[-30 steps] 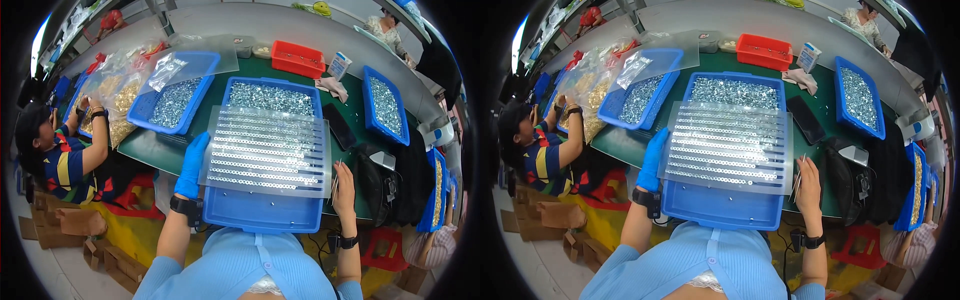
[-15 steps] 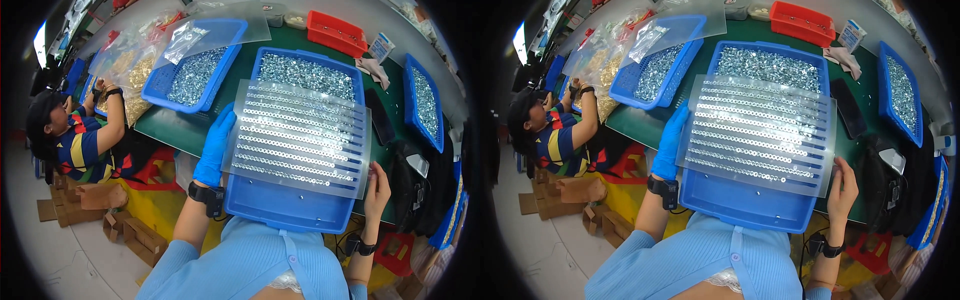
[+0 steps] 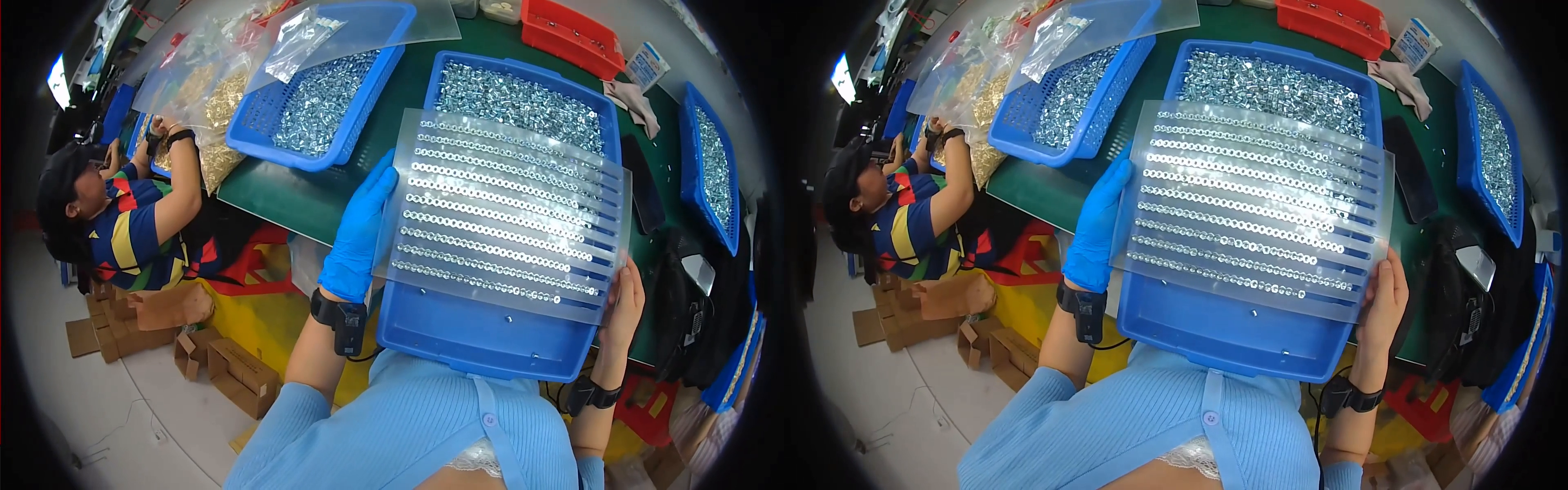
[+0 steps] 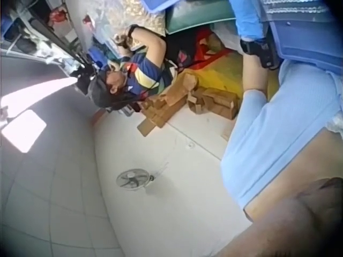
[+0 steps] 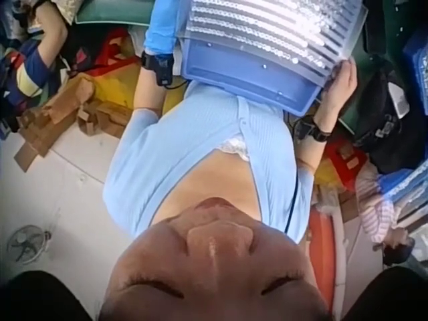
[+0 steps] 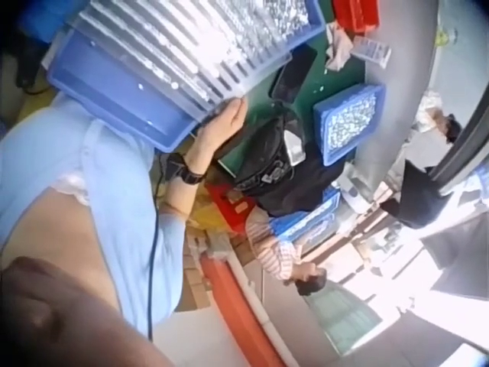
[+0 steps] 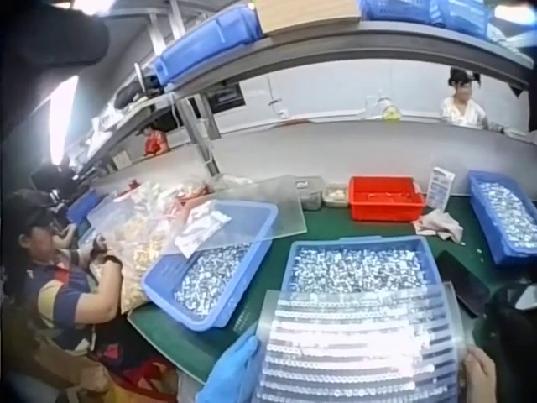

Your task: The person holds a transparent template over a blue tray and uses tweezers to place small metal components into the slots. After filling the slots, the person uses the tweezers to push the components through the template and back into the tray.

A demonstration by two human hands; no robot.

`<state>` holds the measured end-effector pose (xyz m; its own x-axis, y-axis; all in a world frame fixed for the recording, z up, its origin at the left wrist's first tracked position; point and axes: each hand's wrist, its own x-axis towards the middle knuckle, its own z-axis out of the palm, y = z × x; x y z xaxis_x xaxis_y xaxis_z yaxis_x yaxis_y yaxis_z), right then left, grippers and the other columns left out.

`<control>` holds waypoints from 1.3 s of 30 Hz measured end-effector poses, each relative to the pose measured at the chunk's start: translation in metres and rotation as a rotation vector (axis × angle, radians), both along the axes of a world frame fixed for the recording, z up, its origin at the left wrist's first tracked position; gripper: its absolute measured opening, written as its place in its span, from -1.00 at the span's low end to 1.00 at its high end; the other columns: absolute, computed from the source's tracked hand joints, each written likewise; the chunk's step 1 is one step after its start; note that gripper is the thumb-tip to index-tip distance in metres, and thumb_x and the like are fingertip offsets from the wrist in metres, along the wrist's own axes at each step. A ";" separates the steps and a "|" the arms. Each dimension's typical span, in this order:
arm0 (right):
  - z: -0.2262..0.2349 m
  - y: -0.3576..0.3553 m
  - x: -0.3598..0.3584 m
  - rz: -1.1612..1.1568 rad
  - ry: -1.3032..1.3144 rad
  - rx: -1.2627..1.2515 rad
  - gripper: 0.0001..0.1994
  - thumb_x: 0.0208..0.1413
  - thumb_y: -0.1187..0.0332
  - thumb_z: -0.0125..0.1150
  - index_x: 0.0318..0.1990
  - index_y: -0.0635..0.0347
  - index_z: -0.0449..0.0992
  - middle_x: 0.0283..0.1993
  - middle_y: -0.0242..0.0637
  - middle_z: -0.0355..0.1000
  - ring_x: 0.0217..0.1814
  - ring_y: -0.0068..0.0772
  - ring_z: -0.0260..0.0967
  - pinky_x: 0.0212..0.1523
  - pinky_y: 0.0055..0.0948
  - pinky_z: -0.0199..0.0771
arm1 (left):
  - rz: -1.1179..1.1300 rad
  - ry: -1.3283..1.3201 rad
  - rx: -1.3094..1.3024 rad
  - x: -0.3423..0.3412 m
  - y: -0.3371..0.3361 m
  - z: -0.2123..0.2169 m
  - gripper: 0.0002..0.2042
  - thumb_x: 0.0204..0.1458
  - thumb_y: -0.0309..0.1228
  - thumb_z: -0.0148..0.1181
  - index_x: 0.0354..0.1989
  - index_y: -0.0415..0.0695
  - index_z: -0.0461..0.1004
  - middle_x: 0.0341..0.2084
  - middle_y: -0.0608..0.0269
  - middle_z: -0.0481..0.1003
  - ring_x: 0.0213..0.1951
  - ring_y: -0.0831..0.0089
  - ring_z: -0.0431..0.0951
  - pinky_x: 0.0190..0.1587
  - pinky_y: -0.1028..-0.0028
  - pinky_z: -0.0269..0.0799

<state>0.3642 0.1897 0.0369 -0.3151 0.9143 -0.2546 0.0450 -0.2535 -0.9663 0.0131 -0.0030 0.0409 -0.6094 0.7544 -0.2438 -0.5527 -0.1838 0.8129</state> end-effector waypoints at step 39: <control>0.046 -0.009 -0.004 -0.139 0.454 -0.261 -0.54 0.30 0.39 0.07 0.32 0.29 0.24 0.20 -0.19 0.39 0.15 -0.43 0.38 0.09 -0.46 0.47 | -0.078 -0.211 -0.068 0.007 -0.003 0.059 -0.55 0.33 -0.27 -0.04 0.31 -0.27 0.28 0.17 0.04 0.42 0.12 0.30 0.50 0.20 0.35 0.43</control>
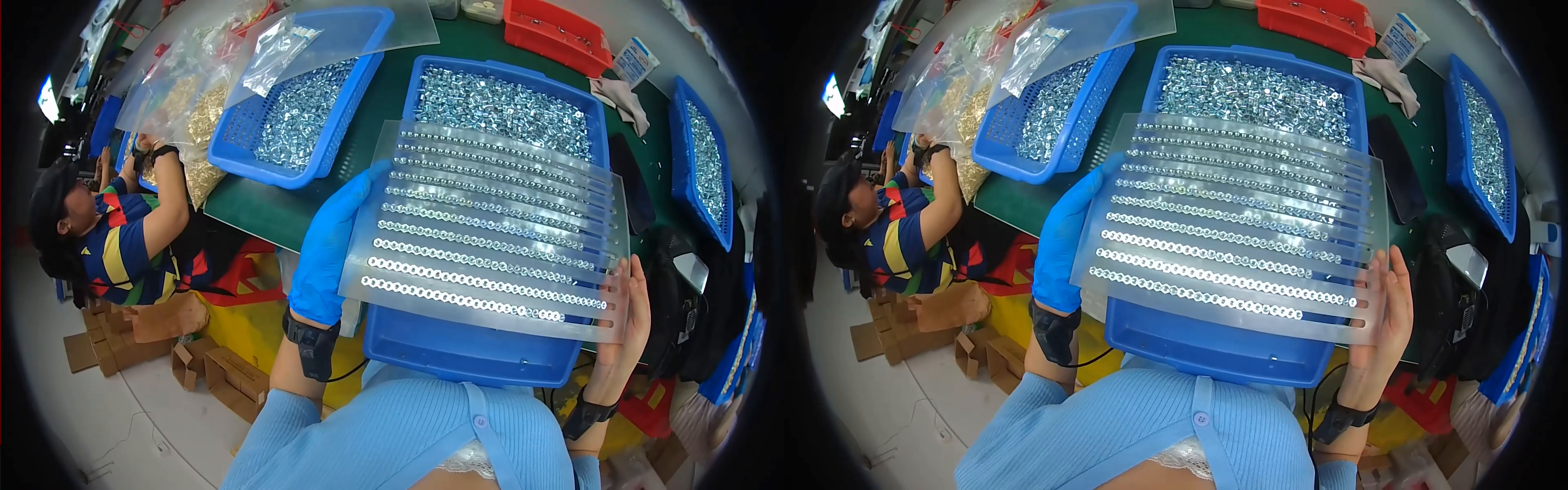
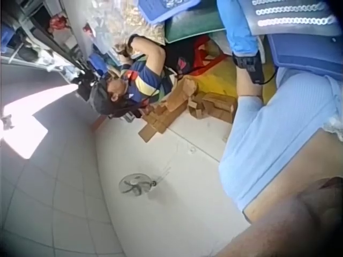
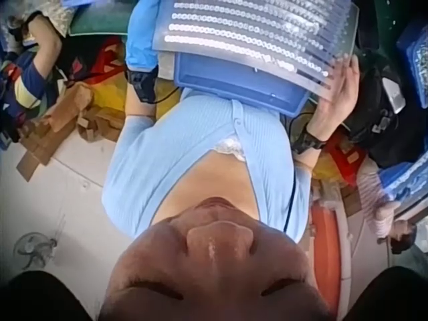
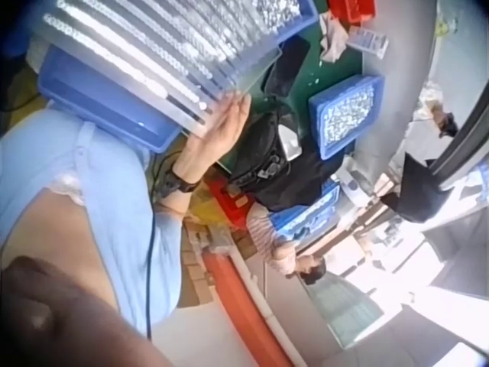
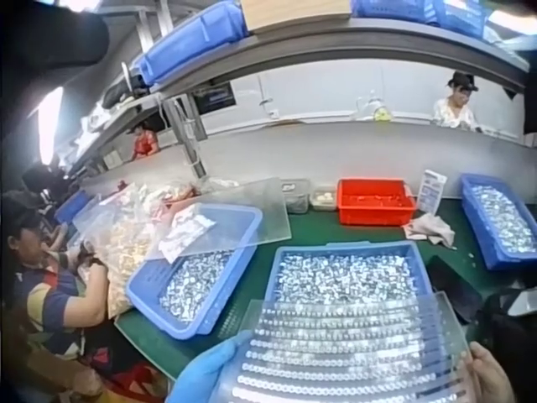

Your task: The person holds a transparent template over a blue tray and uses tweezers to place small metal components into the slots. After filling the slots, the person uses the tweezers to push the components through the template and back into the tray.

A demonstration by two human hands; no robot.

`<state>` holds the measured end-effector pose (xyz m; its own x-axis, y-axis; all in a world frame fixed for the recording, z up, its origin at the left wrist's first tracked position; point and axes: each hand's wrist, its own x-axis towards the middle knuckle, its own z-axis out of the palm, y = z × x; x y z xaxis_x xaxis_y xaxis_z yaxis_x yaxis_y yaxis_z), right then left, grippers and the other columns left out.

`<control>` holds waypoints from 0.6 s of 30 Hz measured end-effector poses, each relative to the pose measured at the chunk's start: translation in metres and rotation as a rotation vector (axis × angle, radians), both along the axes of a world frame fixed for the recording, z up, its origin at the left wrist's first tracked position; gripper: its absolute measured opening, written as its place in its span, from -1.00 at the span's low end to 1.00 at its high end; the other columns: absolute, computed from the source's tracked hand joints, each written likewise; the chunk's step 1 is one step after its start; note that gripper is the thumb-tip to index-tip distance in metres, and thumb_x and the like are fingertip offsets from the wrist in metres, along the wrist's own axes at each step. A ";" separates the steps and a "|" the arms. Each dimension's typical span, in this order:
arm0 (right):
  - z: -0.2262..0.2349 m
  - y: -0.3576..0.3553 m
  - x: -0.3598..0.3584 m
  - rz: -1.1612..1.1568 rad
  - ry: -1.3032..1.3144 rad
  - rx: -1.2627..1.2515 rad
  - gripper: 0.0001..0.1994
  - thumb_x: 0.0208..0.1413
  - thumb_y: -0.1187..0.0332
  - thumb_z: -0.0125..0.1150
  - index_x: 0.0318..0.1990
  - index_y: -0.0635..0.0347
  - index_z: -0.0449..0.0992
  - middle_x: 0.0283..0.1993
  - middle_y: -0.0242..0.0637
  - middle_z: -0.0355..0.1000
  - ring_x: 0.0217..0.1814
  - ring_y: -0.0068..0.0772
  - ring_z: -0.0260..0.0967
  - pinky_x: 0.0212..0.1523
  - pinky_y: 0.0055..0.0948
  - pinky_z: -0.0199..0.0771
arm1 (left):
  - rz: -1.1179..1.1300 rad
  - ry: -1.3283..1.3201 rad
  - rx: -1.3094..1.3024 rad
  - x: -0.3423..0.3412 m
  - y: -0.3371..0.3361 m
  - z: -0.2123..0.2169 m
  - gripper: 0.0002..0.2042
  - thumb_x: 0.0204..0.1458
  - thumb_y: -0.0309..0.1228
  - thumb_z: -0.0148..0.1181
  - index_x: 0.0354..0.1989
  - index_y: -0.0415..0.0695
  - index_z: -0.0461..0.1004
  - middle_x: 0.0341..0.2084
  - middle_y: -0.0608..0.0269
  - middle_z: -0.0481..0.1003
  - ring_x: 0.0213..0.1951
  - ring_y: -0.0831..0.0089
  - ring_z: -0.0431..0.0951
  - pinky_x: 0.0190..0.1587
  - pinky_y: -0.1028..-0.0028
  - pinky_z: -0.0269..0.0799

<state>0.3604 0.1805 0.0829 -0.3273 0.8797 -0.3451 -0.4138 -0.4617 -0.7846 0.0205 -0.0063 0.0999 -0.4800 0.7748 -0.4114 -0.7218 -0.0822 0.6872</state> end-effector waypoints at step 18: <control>0.001 -0.004 0.003 0.022 0.041 -0.017 -0.56 0.29 0.39 0.08 0.28 0.30 0.26 0.16 -0.17 0.42 0.11 -0.39 0.41 0.10 -0.41 0.48 | 0.024 0.002 -0.014 0.009 -0.001 0.008 -0.55 0.33 -0.27 -0.05 0.30 -0.27 0.29 0.15 0.07 0.44 0.10 0.32 0.51 0.21 0.37 0.41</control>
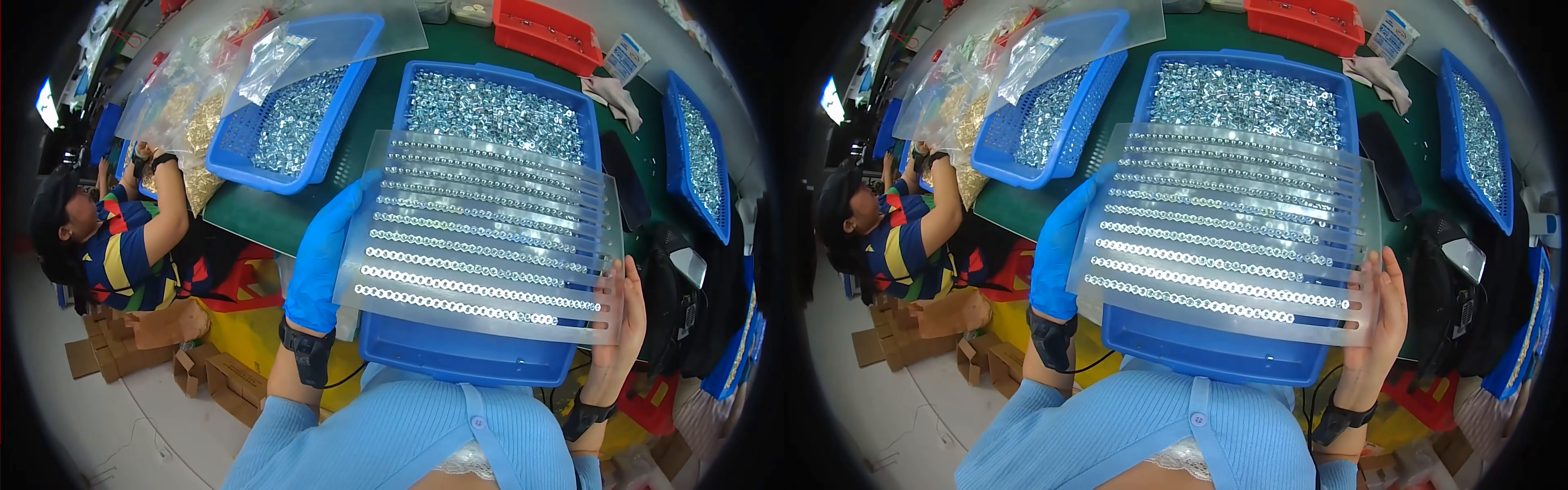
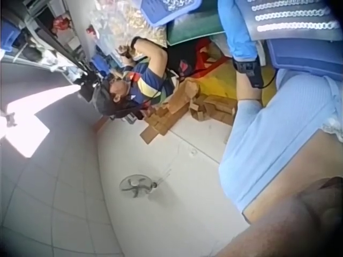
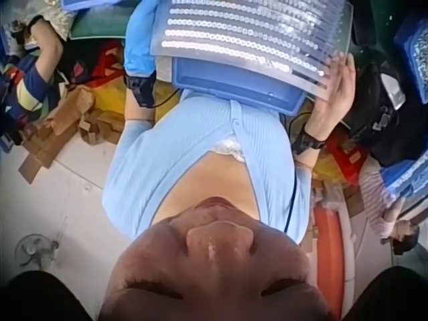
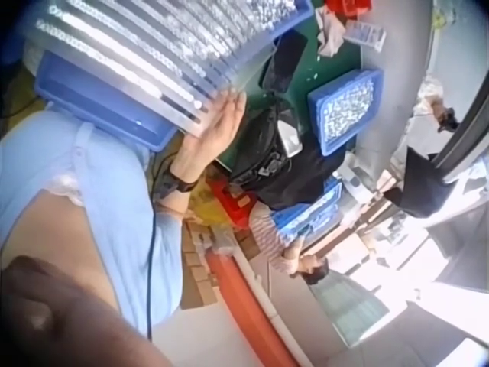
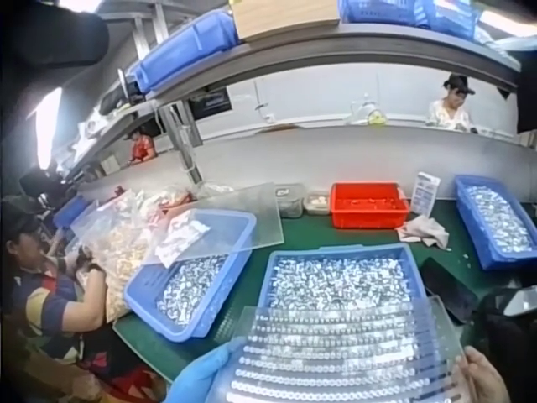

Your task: The person holds a transparent template over a blue tray and uses tweezers to place small metal components into the slots. After filling the slots, the person uses the tweezers to push the components through the template and back into the tray.

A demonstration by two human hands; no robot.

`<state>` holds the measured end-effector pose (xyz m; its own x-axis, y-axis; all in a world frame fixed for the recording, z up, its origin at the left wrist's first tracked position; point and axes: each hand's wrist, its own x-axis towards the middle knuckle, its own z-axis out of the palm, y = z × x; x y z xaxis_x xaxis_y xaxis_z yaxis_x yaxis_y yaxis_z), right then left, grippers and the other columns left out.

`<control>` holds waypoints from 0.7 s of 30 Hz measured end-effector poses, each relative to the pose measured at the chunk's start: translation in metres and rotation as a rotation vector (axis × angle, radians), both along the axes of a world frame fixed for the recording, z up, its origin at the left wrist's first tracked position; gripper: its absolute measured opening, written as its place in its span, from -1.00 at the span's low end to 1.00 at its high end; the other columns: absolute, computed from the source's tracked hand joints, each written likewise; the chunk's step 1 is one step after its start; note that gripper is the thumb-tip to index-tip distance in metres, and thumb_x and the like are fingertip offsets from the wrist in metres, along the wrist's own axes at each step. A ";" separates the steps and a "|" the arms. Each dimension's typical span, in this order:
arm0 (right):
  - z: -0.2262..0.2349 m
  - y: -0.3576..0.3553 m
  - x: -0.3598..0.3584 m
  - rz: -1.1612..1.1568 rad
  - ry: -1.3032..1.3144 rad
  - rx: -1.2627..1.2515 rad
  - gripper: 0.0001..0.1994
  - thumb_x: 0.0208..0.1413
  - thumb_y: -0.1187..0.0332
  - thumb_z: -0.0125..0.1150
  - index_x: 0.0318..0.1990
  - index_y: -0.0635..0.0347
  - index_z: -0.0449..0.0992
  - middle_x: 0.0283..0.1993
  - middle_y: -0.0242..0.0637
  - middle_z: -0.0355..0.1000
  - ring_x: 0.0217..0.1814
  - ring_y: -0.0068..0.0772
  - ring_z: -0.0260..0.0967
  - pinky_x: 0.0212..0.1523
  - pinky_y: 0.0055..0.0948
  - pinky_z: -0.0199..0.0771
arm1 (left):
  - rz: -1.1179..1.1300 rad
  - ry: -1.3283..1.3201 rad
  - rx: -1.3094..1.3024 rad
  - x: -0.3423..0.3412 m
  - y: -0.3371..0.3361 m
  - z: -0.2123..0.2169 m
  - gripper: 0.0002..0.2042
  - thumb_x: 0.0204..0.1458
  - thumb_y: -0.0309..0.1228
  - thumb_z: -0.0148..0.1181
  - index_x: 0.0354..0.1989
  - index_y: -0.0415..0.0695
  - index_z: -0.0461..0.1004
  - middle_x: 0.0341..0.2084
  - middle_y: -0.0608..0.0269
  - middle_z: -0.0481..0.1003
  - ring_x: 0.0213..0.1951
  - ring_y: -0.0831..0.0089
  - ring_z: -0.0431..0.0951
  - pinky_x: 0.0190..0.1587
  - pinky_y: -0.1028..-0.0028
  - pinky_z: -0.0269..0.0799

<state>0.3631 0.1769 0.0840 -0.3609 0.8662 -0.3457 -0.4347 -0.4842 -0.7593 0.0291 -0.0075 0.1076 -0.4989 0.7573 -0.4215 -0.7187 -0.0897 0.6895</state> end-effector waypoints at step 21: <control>0.001 -0.009 0.003 0.018 -0.060 -0.009 -0.48 0.30 0.35 0.05 0.36 0.35 0.20 0.14 -0.25 0.45 -0.08 -0.51 0.46 -0.07 -0.50 0.53 | 0.013 0.196 -0.032 0.006 -0.002 -0.007 -0.46 0.36 -0.37 -0.12 0.47 -0.24 -0.03 0.40 0.11 0.13 0.35 0.34 0.24 0.37 0.39 0.18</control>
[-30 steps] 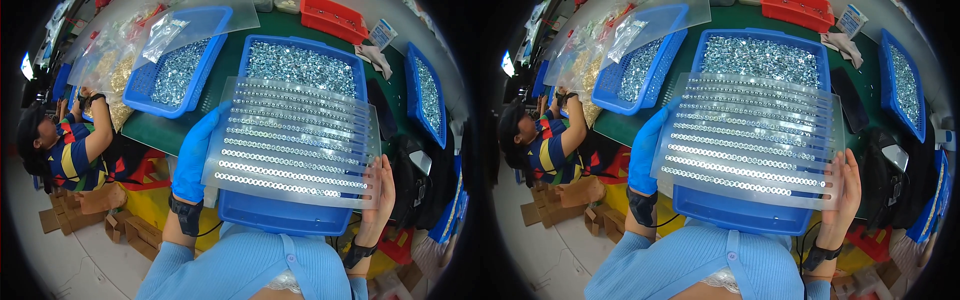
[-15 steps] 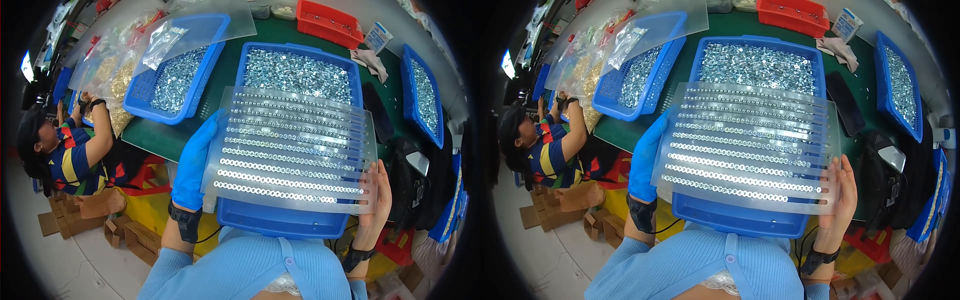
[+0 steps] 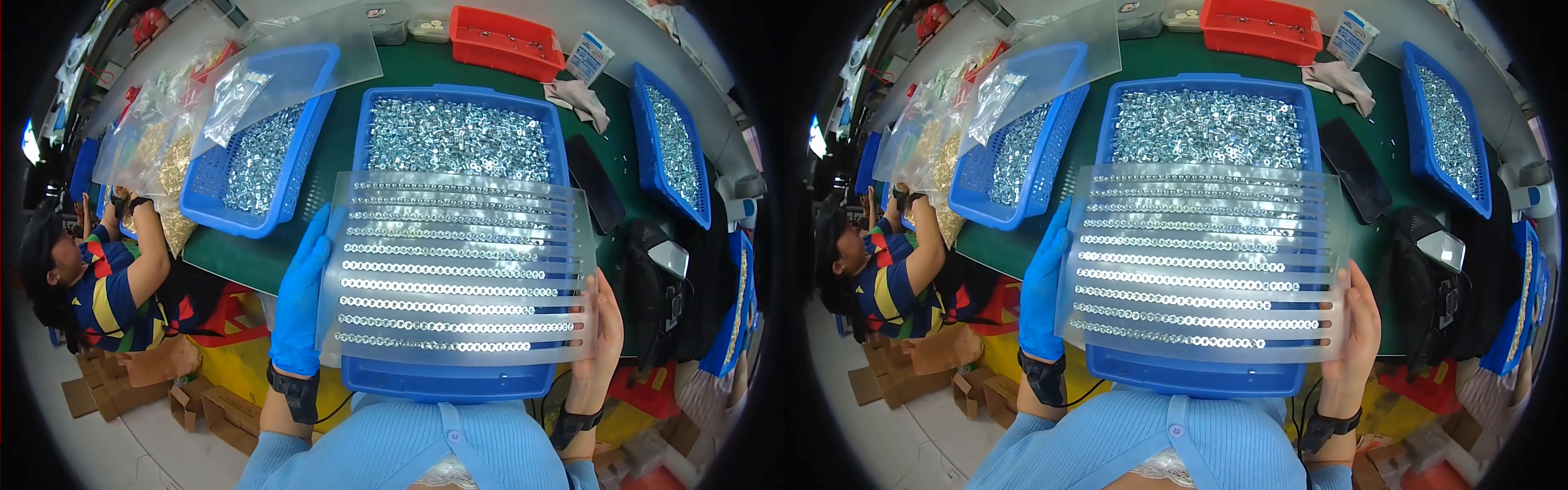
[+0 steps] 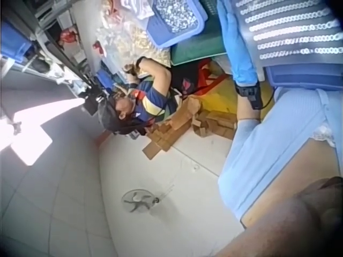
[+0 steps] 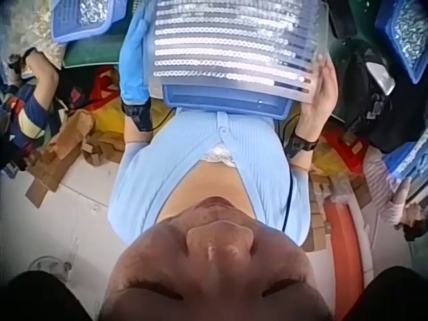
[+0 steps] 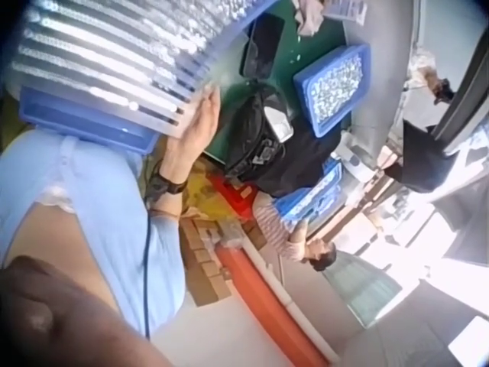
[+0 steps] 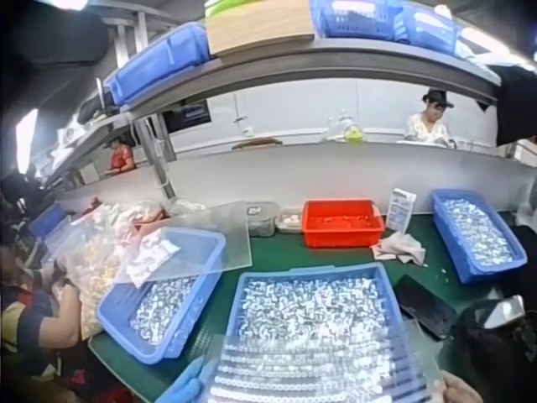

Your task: The person holds a transparent template over a blue tray and uses tweezers to place small metal components into the slots. After filling the slots, the person uses the tweezers to push the components through the template and back into the tray.

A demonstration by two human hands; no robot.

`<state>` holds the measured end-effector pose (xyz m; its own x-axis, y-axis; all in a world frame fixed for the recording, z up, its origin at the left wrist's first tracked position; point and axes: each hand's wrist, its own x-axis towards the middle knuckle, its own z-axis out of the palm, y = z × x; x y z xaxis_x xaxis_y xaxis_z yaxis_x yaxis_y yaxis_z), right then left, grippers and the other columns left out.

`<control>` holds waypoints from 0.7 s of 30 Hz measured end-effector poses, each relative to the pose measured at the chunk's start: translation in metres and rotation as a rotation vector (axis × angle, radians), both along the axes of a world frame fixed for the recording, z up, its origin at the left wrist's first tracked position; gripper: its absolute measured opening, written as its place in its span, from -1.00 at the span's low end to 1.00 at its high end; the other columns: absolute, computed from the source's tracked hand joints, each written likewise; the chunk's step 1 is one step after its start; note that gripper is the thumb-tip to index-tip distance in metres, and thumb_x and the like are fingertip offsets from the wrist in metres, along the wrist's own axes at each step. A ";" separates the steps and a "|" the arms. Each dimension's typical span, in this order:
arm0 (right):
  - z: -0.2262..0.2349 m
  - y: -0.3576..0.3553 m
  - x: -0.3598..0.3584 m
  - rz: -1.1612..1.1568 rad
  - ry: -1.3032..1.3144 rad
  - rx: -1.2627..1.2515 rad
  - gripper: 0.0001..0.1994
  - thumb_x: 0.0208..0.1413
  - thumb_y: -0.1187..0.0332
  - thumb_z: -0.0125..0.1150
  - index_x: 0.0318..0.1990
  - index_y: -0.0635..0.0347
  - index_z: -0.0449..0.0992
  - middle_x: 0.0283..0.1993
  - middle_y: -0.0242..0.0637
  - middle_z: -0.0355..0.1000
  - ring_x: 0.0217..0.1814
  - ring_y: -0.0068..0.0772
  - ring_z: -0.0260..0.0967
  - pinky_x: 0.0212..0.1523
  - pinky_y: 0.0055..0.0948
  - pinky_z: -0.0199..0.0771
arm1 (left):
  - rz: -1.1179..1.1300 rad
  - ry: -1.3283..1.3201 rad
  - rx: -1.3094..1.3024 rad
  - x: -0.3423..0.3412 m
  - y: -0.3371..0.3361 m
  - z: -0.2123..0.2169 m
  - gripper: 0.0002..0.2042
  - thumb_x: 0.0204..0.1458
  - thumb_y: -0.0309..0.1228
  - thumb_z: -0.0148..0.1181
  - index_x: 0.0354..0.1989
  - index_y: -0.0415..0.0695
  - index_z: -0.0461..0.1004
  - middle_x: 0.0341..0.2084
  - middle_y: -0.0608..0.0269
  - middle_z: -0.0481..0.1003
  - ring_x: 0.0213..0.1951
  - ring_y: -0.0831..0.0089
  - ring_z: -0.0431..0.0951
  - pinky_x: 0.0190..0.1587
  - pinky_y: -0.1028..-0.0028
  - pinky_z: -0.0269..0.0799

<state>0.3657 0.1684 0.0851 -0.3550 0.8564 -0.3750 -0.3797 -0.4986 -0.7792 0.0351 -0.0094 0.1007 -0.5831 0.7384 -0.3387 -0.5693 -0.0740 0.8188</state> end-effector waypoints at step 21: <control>-0.014 0.005 -0.001 0.126 -0.280 0.145 -0.62 0.34 0.33 0.04 0.23 0.29 0.37 -0.21 -0.49 0.46 -0.43 -0.80 0.23 -0.48 -0.79 0.19 | 0.032 0.059 0.036 -0.001 0.003 -0.013 -0.45 0.34 -0.41 -0.10 0.47 -0.21 -0.01 0.39 0.12 0.15 0.35 0.32 0.22 0.39 0.35 0.11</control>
<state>0.3650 0.1737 0.0711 -0.3622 0.8638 -0.3503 -0.0829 -0.4042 -0.9109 0.0346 -0.0063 0.0872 -0.6247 0.7301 -0.2769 -0.5172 -0.1211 0.8473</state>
